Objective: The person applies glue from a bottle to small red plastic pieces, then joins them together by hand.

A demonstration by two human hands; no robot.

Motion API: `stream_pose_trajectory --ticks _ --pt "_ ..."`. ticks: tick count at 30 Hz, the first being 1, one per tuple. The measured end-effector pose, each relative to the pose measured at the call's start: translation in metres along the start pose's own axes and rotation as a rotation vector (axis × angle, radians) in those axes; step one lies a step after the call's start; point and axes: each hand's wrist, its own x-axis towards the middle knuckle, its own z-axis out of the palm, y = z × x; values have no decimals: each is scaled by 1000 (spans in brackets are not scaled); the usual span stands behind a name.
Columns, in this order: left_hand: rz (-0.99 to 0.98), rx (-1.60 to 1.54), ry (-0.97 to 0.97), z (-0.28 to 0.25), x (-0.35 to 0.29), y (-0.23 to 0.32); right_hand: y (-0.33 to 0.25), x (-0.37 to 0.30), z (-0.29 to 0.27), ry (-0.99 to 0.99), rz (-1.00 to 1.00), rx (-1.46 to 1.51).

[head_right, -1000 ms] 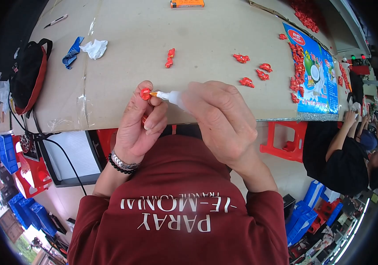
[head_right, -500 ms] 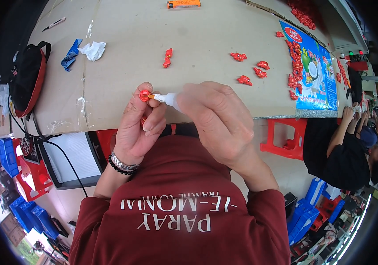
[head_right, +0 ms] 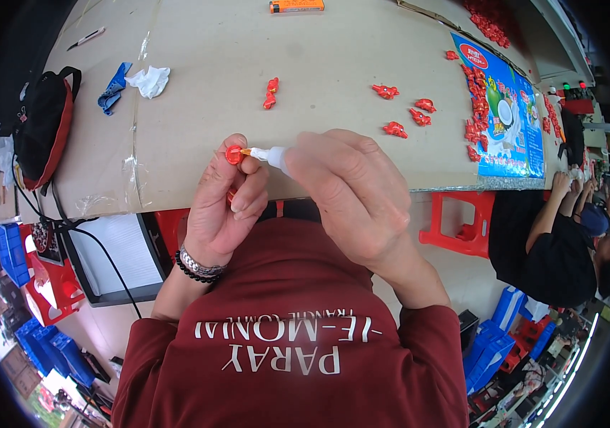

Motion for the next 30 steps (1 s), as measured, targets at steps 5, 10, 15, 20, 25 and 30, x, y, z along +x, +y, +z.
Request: stream_pose_trajectory --ticks 5,10,15,20,25,30 --pt "7 18 7 1 0 1 1 0 0 0 -4 -9" --pt "16 40 18 2 0 0 1 -1 0 9 -9 -20" --pt "33 67 23 3 -1 0 2 -2 0 13 -16 -38" --pt "70 103 66 7 -2 0 0 -1 -2 10 -14 -51" --pt "87 115 0 -1 -1 -1 -1 -1 -2 16 -13 -66" --pt "103 95 -15 -1 -1 0 -1 -1 -2 29 -29 -66"
